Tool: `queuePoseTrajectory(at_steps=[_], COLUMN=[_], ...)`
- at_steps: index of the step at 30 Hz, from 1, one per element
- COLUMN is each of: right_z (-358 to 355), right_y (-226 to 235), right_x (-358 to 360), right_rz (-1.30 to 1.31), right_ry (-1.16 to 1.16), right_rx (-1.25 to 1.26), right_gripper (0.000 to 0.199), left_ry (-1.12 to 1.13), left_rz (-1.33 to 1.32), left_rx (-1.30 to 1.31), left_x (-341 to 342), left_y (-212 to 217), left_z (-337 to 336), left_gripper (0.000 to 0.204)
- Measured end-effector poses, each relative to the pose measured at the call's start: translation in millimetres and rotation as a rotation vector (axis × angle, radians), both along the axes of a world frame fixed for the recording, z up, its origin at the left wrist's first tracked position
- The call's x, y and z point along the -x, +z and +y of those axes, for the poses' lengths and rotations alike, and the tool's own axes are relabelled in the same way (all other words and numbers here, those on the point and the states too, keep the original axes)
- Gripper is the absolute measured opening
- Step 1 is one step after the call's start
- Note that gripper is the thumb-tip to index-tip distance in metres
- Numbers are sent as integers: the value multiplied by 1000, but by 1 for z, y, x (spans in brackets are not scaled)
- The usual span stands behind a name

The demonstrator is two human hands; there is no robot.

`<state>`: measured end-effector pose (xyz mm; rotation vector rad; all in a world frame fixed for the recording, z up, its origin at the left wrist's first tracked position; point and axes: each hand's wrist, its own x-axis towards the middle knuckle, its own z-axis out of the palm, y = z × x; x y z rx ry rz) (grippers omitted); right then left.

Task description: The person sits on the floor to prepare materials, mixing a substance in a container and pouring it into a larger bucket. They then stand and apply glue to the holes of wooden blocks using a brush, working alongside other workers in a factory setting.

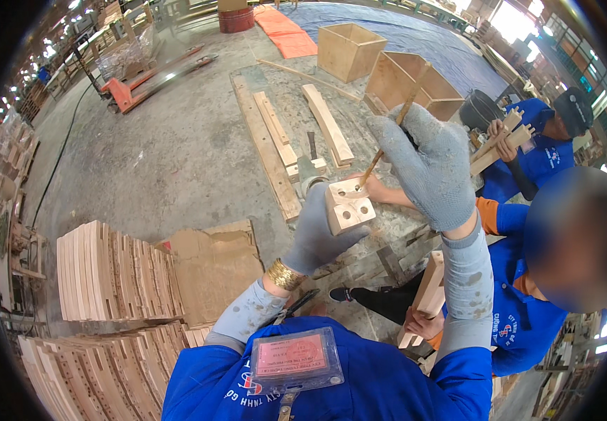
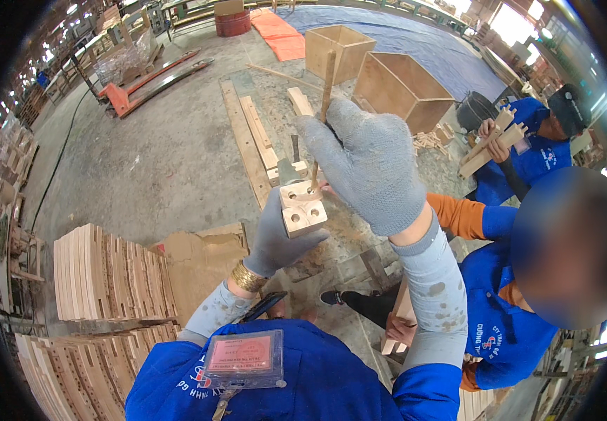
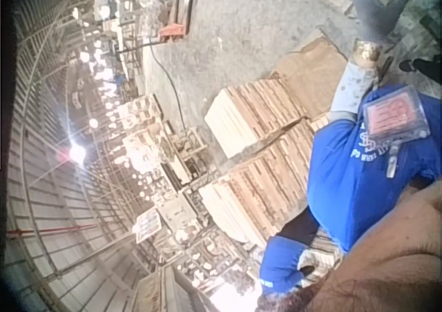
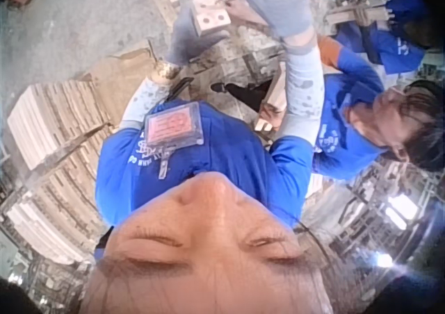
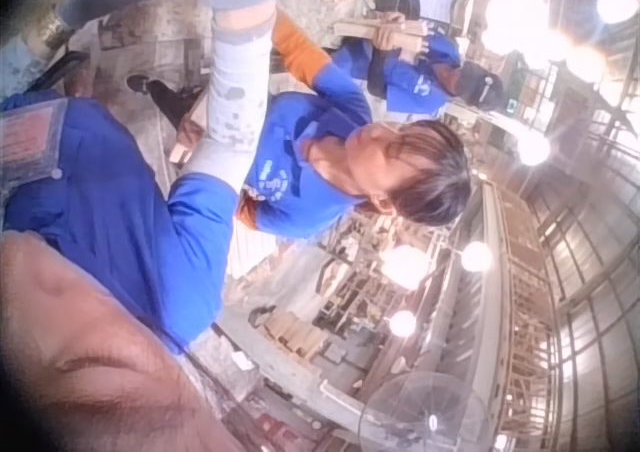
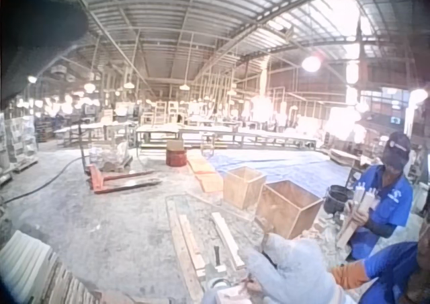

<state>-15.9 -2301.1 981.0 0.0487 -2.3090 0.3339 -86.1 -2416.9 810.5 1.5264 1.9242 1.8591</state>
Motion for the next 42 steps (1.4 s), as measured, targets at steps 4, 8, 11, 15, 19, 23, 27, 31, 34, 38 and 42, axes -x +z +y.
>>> queuePoseTrajectory(at_steps=[4, 8, 11, 15, 19, 23, 27, 31, 34, 38, 42], right_z=[-11, 4, -5, -18, -18, -19, -18, -18, -24, -15, -14], right_y=[9, 8, 8, 4, -1, -1, -2, 4, 9, 7, 11], right_x=[-7, -12, -8, -2, 4, 3, 3, -3, -8, -12, -18], right_rz=[-36, 63, 23, -36, -68, -98, -90, -78, -27, 12, -130], right_ry=[-67, -1, 22, 5, 100, 99, 96, 32, 40, 76, 74], right_rx=[318, 88, 220, 319, 85, 74, 159, 134, 360, 322, 165], right_gripper=[15, 14, 15, 18, 22, 25, 26, 24, 21, 18, 16], left_ry=[16, 13, 5, -20, -20, -25, -2, -13, -25, 1, 8], left_rz=[20, 5, -21, -70, -179, -189, -121, -163, -207, -103, -42], left_rx=[33, 30, 27, 58, -12, -34, -34, -45, -53, 27, 64], left_x=[0, 0, 0, -1, -5, -3, -6, -7, -9, -6, -10], left_y=[2, 2, -1, 1, 1, 2, 1, 0, 2, -1, 2], left_z=[0, 1, 1, 0, 0, 1, 3, 5, 5, 5, 7], left_gripper=[64, 65, 65, 65, 61, 62, 61, 59, 58, 64, 68])
